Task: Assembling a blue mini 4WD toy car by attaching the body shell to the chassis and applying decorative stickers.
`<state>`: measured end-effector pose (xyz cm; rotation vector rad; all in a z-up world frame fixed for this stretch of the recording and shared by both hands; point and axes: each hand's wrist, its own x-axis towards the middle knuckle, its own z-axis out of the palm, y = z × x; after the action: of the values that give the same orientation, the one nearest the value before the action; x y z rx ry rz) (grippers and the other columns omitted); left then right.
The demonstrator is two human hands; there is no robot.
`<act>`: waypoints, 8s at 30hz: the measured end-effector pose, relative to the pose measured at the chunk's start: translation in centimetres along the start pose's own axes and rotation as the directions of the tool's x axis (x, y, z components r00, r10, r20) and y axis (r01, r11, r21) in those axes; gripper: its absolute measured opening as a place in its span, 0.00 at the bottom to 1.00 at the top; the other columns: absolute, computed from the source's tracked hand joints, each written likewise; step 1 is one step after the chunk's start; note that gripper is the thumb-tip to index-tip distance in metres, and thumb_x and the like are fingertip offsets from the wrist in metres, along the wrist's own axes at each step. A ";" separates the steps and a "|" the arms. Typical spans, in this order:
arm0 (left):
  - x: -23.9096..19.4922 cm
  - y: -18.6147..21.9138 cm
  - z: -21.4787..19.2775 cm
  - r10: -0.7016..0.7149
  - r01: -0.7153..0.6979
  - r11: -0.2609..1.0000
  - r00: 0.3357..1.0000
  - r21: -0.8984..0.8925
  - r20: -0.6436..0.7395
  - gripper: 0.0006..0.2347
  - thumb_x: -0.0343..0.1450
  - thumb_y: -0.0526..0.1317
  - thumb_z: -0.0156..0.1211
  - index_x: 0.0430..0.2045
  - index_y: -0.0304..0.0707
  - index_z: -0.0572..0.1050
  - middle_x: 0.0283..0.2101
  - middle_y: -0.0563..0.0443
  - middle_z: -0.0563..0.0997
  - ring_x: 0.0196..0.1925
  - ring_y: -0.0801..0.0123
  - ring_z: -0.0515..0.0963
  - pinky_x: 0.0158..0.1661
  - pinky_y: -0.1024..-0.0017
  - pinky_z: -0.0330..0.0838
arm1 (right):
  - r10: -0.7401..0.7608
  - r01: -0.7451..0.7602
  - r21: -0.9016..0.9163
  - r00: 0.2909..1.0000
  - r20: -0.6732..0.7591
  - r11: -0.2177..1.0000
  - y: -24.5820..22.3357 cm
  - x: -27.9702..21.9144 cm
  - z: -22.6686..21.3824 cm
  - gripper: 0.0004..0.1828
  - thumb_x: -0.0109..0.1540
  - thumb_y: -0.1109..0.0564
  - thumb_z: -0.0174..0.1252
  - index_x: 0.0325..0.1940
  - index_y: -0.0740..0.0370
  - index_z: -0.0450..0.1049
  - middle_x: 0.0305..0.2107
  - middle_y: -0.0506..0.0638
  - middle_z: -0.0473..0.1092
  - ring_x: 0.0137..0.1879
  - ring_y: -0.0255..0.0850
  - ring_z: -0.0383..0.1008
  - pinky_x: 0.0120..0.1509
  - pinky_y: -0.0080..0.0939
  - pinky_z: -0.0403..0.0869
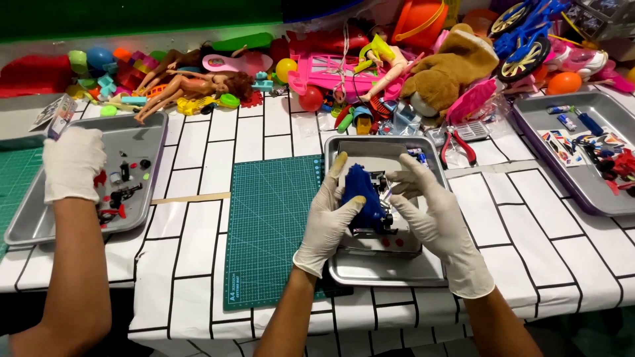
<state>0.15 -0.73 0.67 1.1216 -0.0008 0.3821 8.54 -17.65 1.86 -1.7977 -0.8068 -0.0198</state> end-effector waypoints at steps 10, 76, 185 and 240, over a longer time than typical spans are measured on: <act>0.4 -1.9 -0.5 -0.048 0.055 0.992 0.997 0.112 -0.062 0.32 0.71 0.36 0.65 0.72 0.39 0.57 0.47 0.38 0.84 0.47 0.67 0.82 0.47 0.66 0.83 | -0.112 0.138 -0.557 0.990 0.081 0.819 -0.1 -1.9 3.1 0.53 0.51 0.49 0.75 0.75 0.59 0.59 0.57 0.61 0.66 0.63 0.56 0.69 0.70 0.52 0.68; 4.2 0.1 -1.9 -0.114 0.121 0.968 0.993 0.218 -0.043 0.11 0.74 0.35 0.54 0.48 0.33 0.80 0.37 0.41 0.83 0.41 0.69 0.78 0.41 0.68 0.81 | -0.093 0.138 -0.454 0.988 0.120 0.880 3.6 -2.4 0.7 0.44 0.53 0.52 0.73 0.73 0.42 0.67 0.65 0.51 0.65 0.69 0.48 0.64 0.73 0.50 0.63; 2.9 -0.3 1.4 -0.158 0.142 0.987 0.896 -0.069 -0.415 0.23 0.59 0.34 0.79 0.49 0.32 0.79 0.34 0.42 0.85 0.34 0.68 0.82 0.41 0.64 0.81 | -0.267 0.203 -0.215 0.904 -0.333 0.955 -1.0 0.6 2.7 0.11 0.56 0.67 0.74 0.38 0.56 0.83 0.33 0.48 0.75 0.44 0.40 0.73 0.56 0.40 0.71; 3.5 -2.0 0.9 -0.188 0.050 0.940 0.902 -0.338 -0.389 0.18 0.65 0.30 0.71 0.48 0.22 0.75 0.30 0.41 0.81 0.24 0.63 0.82 0.24 0.67 0.83 | -0.443 0.343 -0.342 0.853 -0.276 0.875 0.1 0.2 2.0 0.16 0.56 0.61 0.76 0.48 0.55 0.84 0.42 0.55 0.70 0.47 0.48 0.75 0.53 0.46 0.76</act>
<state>4.22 -1.27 -0.02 0.6953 0.3720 0.4853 8.04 -15.85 1.11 -1.7842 -0.9371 -0.7428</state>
